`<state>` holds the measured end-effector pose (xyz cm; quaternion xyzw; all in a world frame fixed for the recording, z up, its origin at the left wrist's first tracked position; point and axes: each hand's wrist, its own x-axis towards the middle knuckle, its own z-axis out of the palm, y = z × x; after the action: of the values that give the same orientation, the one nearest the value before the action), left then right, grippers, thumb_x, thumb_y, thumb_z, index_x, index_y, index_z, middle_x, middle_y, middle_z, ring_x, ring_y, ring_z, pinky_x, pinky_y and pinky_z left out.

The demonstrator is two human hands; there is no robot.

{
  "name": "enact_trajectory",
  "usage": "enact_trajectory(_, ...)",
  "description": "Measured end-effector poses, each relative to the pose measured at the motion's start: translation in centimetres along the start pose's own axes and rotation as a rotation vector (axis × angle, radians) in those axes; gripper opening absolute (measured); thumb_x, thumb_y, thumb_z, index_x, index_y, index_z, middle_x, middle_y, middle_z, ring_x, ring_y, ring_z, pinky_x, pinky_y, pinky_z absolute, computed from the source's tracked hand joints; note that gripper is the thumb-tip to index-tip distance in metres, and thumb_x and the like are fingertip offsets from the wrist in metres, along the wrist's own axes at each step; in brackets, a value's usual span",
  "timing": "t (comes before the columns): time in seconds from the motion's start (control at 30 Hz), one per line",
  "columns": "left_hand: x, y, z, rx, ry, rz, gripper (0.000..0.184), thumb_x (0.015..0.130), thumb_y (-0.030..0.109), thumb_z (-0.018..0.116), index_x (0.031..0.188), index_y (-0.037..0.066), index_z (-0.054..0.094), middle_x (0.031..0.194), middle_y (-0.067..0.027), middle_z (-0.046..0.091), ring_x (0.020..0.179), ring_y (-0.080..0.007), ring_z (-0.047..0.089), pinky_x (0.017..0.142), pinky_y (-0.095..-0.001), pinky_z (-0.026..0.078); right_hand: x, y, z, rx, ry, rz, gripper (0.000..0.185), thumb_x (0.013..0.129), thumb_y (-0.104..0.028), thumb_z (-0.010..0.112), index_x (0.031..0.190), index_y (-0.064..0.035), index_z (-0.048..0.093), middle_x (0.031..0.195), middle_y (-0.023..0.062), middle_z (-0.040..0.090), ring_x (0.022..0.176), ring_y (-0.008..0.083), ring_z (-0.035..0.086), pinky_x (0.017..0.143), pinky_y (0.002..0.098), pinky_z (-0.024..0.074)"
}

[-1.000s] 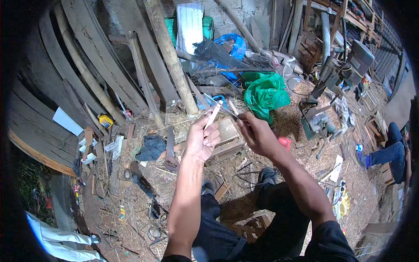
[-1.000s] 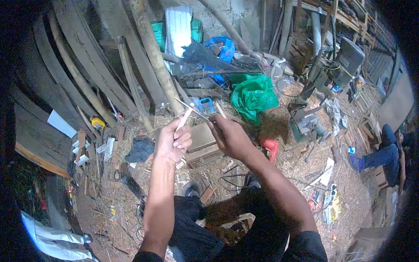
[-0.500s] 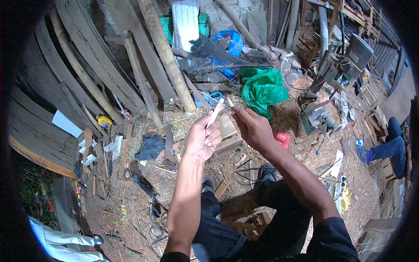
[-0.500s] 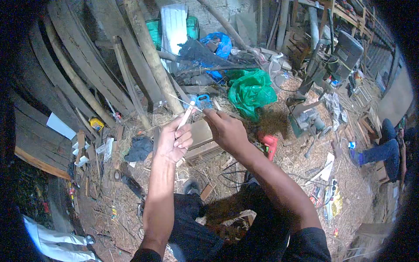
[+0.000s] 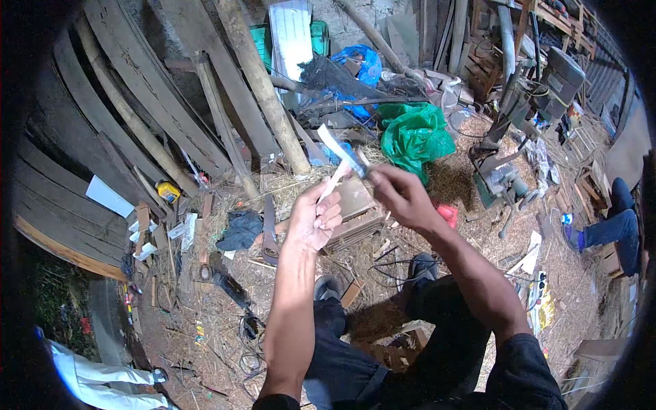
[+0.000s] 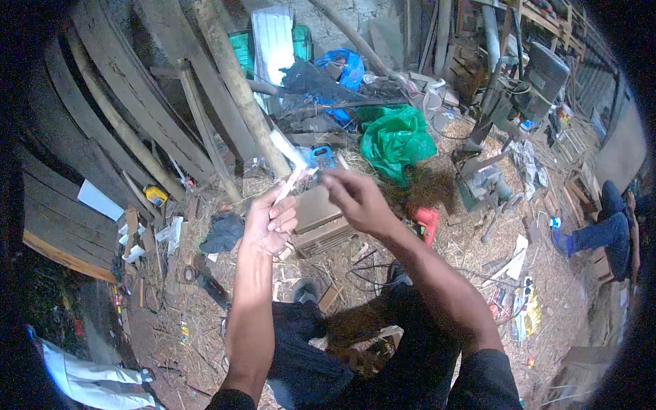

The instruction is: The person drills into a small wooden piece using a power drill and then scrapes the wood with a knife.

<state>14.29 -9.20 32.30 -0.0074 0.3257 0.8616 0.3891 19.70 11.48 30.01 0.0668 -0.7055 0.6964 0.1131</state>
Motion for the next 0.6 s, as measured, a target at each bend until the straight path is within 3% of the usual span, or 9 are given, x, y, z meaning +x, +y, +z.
enact_trajectory(0.03,0.2,0.1,-0.1,-0.023,-0.054,-0.002,0.034,0.104,0.023,0.046,0.134,0.01,0.051,0.055,0.0076,0.034,0.037,-0.0026,0.027,0.036,-0.02,0.021,0.1,-0.1,0.0,-0.01,0.094,-0.088,0.023,0.097,-0.012,0.061,0.115,0.0007,0.063,0.074,0.0147,0.062,0.061,0.0204,0.058,0.058,0.0303,0.0456)
enact_trajectory(0.13,0.1,-0.1,0.5,-0.07,-0.029,0.06,0.028,0.105,0.02,0.042,0.128,0.007,0.052,0.053,0.0076,0.034,0.036,-0.0031,0.026,0.036,-0.0203,0.022,-0.5,-1.8,-0.5,-0.531,0.104,-0.277,0.02,0.096,-0.01,0.061,0.114,-0.0008,0.063,0.076,0.0169,0.062,0.064,0.0257,0.062,0.058,0.0329,0.0463)
enact_trajectory(0.17,0.1,-0.1,0.7,-0.066,-0.03,0.06,0.029,0.105,0.02,0.042,0.13,0.008,0.051,0.053,0.0076,0.034,0.036,-0.0033,0.026,0.036,-0.0204,0.022,-0.3,-1.4,-0.4,-0.572,0.126,-0.43,0.019,0.094,-0.01,0.063,0.111,-0.0022,0.063,0.077,0.0198,0.063,0.067,0.0337,0.065,0.058,0.0382,0.0483)
enact_trajectory(0.27,0.0,-0.3,1.1,-0.057,-0.021,0.065,0.033,0.104,0.019,0.042,0.136,0.009,0.048,0.053,0.0077,0.034,0.036,-0.0037,0.027,0.036,-0.0206,0.022,-0.1,-0.4,-0.6,-0.642,0.137,-0.499,0.021,0.093,-0.012,0.064,0.112,-0.0037,0.063,0.081,0.0211,0.066,0.072,0.0403,0.065,0.059,0.0446,0.0502)
enact_trajectory(0.37,-0.4,-0.5,1.9,-0.032,0.015,0.088,0.036,0.104,0.018,0.042,0.138,0.009,0.047,0.054,0.0076,0.034,0.037,-0.0037,0.027,0.037,-0.0204,0.021,0.0,-0.3,-0.5,-0.759,0.099,-0.49,0.021,0.093,-0.014,0.064,0.112,-0.0047,0.063,0.084,0.0215,0.067,0.072,0.0413,0.065,0.061,0.0471,0.0509)
enact_trajectory(0.47,-0.8,-0.8,2.4,-0.008,0.04,0.09,0.037,0.104,0.018,0.041,0.139,0.008,0.046,0.055,0.0077,0.034,0.037,-0.0034,0.026,0.037,-0.0202,0.021,-0.6,0.6,0.6,-0.714,0.119,-0.435,0.018,0.093,-0.004,0.063,0.11,0.0026,0.063,0.094,0.0223,0.068,0.079,0.0408,0.068,0.066,0.0413,0.054)
enact_trajectory(0.5,-0.8,-0.7,1.7,-0.013,0.031,0.086,0.037,0.104,0.018,0.04,0.14,0.008,0.045,0.055,0.0077,0.034,0.038,-0.0034,0.026,0.037,-0.0202,0.021,-0.3,0.6,1.0,-0.651,0.119,-0.499,0.02,0.094,-0.006,0.063,0.111,0.0033,0.064,0.091,0.0218,0.069,0.07,0.0319,0.067,0.061,0.0377,0.0517)
enact_trajectory(0.6,-0.4,-0.6,1.0,-0.046,0.084,0.052,0.036,0.105,0.019,0.039,0.138,0.006,0.046,0.055,0.0078,0.033,0.038,-0.0034,0.026,0.037,-0.0203,0.021,-0.6,-1.1,0.1,-0.517,-0.062,-0.165,0.022,0.096,-0.009,0.061,0.114,0.0032,0.064,0.082,0.0176,0.066,0.064,0.0164,0.059,0.057,0.032,0.0461)
